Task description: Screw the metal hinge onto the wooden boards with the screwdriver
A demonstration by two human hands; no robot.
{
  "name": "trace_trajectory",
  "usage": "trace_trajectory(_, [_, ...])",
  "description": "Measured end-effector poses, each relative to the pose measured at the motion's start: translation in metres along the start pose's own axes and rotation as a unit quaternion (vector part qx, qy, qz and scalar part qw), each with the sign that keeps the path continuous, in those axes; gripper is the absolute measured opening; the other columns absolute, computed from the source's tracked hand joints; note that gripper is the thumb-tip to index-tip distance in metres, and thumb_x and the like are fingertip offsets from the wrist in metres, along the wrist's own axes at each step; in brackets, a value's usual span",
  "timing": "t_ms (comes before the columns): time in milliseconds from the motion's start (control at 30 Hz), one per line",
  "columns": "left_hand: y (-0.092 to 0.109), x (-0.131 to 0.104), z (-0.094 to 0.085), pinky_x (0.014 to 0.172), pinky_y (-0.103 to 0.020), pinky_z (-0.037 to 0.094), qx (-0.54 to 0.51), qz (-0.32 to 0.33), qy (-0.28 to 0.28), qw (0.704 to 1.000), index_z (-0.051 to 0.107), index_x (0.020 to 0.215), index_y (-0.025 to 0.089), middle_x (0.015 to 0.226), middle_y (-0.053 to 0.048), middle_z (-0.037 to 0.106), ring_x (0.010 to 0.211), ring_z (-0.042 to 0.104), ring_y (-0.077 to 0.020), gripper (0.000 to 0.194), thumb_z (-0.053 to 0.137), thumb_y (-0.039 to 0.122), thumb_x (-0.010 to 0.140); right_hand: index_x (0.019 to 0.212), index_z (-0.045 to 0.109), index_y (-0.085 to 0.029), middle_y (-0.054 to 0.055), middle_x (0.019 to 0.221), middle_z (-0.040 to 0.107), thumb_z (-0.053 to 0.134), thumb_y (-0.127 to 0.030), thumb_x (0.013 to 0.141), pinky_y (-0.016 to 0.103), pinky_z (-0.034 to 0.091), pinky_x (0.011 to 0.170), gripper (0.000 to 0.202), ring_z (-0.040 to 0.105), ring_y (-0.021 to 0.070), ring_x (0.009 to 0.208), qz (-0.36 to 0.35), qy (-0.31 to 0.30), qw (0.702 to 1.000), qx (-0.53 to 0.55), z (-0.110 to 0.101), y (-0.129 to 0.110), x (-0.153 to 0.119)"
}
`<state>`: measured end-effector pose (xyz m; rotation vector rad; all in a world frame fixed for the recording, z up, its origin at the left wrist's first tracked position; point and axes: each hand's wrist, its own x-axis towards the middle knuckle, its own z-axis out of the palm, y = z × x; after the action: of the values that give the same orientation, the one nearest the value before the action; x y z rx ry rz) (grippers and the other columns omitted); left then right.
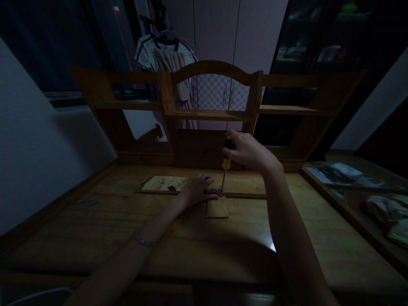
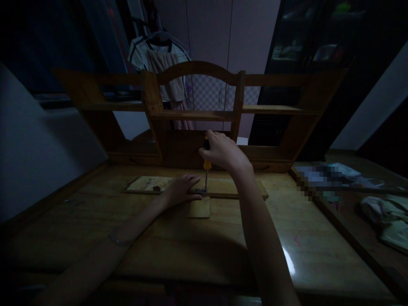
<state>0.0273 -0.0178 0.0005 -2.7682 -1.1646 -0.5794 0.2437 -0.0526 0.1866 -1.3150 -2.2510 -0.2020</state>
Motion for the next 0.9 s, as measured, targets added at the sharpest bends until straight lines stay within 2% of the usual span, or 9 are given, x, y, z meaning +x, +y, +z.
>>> trace_trajectory(133, [-0.005, 0.001, 0.001, 0.086, -0.039, 0.045, 0.040, -0.038, -0.010, 0.998, 0.047, 0.141, 0.020, 0.113, -0.013, 0.057, 0.102, 0.055, -0.0293, 0.096, 0.044, 0.087, 0.073, 0.121, 0.056, -0.013, 0.012, 0.111, 0.062, 0.059, -0.026, 0.090, 0.032, 0.042, 0.091, 0.033, 0.057, 0.0263, 0.104, -0.003, 0.007, 1.000, -0.002, 0.000, -0.001, 0.001])
trace_trajectory(267, [-0.007, 0.001, 0.001, 0.090, -0.036, 0.043, 0.041, -0.037, -0.010, 0.998, 0.057, 0.132, 0.021, 0.112, -0.012, 0.057, 0.103, 0.056, -0.0273, 0.092, 0.042, 0.089, 0.071, 0.122, 0.049, -0.015, 0.010, 0.101, 0.062, 0.061, -0.020, 0.089, 0.032, 0.044, 0.084, 0.036, 0.059, 0.0257, 0.094, -0.020, 0.037, 0.999, 0.005, 0.002, -0.003, 0.000])
trace_trajectory(367, [-0.008, 0.002, 0.000, 0.089, -0.034, 0.043, 0.036, -0.032, -0.013, 0.999, 0.057, 0.133, 0.023, 0.111, -0.011, 0.058, 0.102, 0.057, -0.0260, 0.090, 0.042, 0.088, 0.072, 0.119, 0.047, -0.016, 0.009, 0.096, 0.062, 0.063, -0.022, 0.090, 0.032, 0.044, 0.079, 0.033, 0.059, 0.0264, 0.090, -0.023, 0.051, 0.998, 0.000, 0.003, -0.002, -0.001])
trace_trajectory(633, [-0.013, 0.004, 0.000, 0.086, -0.033, 0.045, 0.028, -0.023, -0.012, 0.999, 0.060, 0.131, 0.024, 0.108, -0.010, 0.061, 0.099, 0.058, -0.0239, 0.087, 0.041, 0.087, 0.074, 0.110, 0.054, -0.016, 0.008, 0.093, 0.062, 0.057, -0.020, 0.091, 0.030, 0.040, 0.074, 0.019, 0.060, 0.0251, 0.087, -0.045, 0.060, 0.997, 0.011, 0.003, 0.000, 0.003])
trace_trajectory(800, [-0.014, 0.005, 0.000, 0.085, -0.033, 0.045, 0.025, -0.018, -0.016, 0.999, 0.060, 0.131, 0.025, 0.109, -0.011, 0.061, 0.100, 0.057, -0.0241, 0.085, 0.042, 0.086, 0.075, 0.104, 0.055, -0.016, 0.007, 0.089, 0.062, 0.056, -0.023, 0.094, 0.029, 0.039, 0.070, 0.013, 0.059, 0.0233, 0.081, -0.033, 0.062, 0.998, -0.005, 0.004, 0.001, 0.004])
trace_trajectory(900, [-0.015, 0.006, 0.002, 0.085, -0.033, 0.044, 0.025, -0.020, -0.017, 0.999, 0.060, 0.131, 0.025, 0.108, -0.011, 0.061, 0.099, 0.058, -0.0242, 0.086, 0.044, 0.086, 0.074, 0.104, 0.054, -0.016, 0.009, 0.094, 0.061, 0.057, -0.031, 0.096, 0.030, 0.040, 0.072, 0.017, 0.058, 0.0239, 0.084, -0.028, 0.059, 0.998, -0.018, 0.006, 0.002, 0.003])
